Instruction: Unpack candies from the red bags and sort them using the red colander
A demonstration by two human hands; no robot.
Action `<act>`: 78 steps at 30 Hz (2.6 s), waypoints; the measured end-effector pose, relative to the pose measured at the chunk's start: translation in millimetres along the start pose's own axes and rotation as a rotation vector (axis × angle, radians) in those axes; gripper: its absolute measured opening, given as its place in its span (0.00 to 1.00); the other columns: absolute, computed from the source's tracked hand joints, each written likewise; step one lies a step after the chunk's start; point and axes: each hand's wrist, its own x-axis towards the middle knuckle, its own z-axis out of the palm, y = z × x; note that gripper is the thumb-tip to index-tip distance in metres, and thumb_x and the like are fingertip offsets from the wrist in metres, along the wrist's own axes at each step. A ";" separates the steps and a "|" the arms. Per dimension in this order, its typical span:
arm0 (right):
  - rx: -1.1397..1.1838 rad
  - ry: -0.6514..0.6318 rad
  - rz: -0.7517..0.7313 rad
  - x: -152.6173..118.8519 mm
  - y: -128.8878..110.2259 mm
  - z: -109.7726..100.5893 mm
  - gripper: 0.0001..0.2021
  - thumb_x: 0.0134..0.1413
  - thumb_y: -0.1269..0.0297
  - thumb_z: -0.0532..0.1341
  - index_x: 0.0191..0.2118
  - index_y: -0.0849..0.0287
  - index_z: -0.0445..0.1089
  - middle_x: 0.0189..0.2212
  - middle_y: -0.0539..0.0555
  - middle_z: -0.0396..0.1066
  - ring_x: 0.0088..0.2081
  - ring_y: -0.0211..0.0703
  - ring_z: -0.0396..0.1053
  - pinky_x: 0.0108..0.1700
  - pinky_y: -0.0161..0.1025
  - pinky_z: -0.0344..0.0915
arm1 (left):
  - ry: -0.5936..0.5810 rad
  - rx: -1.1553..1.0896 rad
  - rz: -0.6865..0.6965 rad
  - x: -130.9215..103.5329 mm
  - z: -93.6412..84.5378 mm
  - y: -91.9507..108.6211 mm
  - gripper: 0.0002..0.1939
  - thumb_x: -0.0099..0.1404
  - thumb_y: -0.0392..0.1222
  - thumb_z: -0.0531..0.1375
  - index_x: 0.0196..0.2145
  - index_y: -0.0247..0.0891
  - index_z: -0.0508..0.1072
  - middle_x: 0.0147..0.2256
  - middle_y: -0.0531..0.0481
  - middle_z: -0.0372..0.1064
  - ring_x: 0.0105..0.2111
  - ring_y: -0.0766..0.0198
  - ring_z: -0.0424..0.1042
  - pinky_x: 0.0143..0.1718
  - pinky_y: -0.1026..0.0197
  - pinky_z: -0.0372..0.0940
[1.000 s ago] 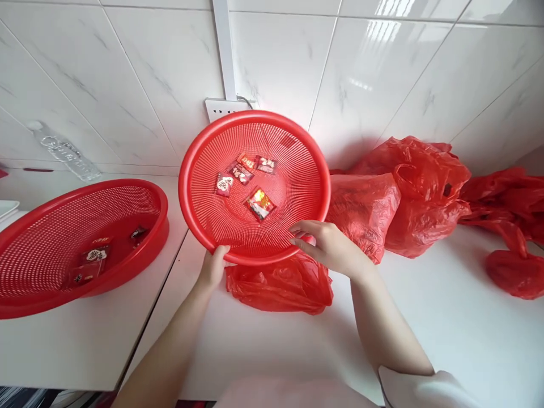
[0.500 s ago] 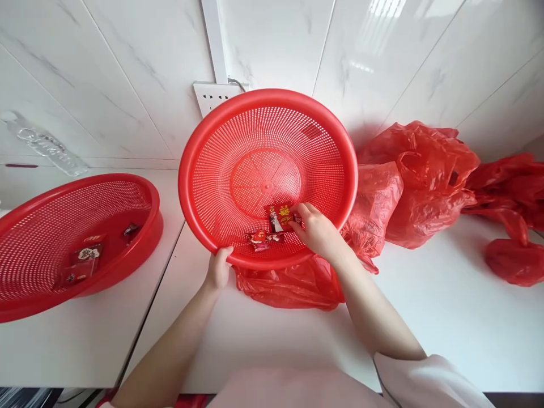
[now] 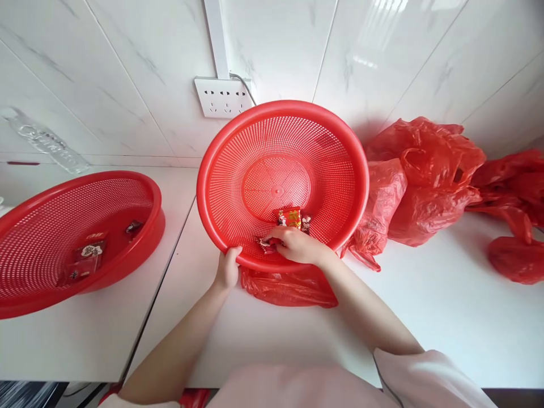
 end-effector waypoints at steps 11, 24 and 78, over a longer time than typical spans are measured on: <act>1.049 0.302 0.344 -6.1 -8.1 -26.1 0.21 0.45 0.59 0.69 0.46 0.60 0.73 0.36 0.52 0.76 0.37 0.39 0.75 0.44 0.40 0.73 | 0.208 0.007 0.114 12.9 -8.3 15.3 0.10 0.52 0.41 0.58 0.33 0.37 0.72 0.34 0.48 0.72 0.39 0.54 0.71 0.39 0.56 0.67; 1.209 0.318 0.306 -12.6 -26.2 -39.0 0.21 0.48 0.65 0.68 0.50 0.56 0.72 0.44 0.52 0.75 0.44 0.37 0.74 0.53 0.37 0.69 | 0.226 -0.045 0.118 18.0 -11.0 17.7 0.08 0.52 0.42 0.58 0.31 0.37 0.70 0.37 0.46 0.71 0.42 0.53 0.71 0.39 0.56 0.67; 0.837 0.203 0.126 -32.2 -74.2 -46.3 0.18 0.62 0.55 0.55 0.33 0.64 0.74 0.26 0.54 0.76 0.19 0.34 0.71 0.21 0.30 0.65 | 0.207 0.089 -0.001 38.9 -34.3 0.1 0.17 0.52 0.47 0.56 0.36 0.33 0.71 0.32 0.43 0.72 0.35 0.52 0.73 0.28 0.58 0.67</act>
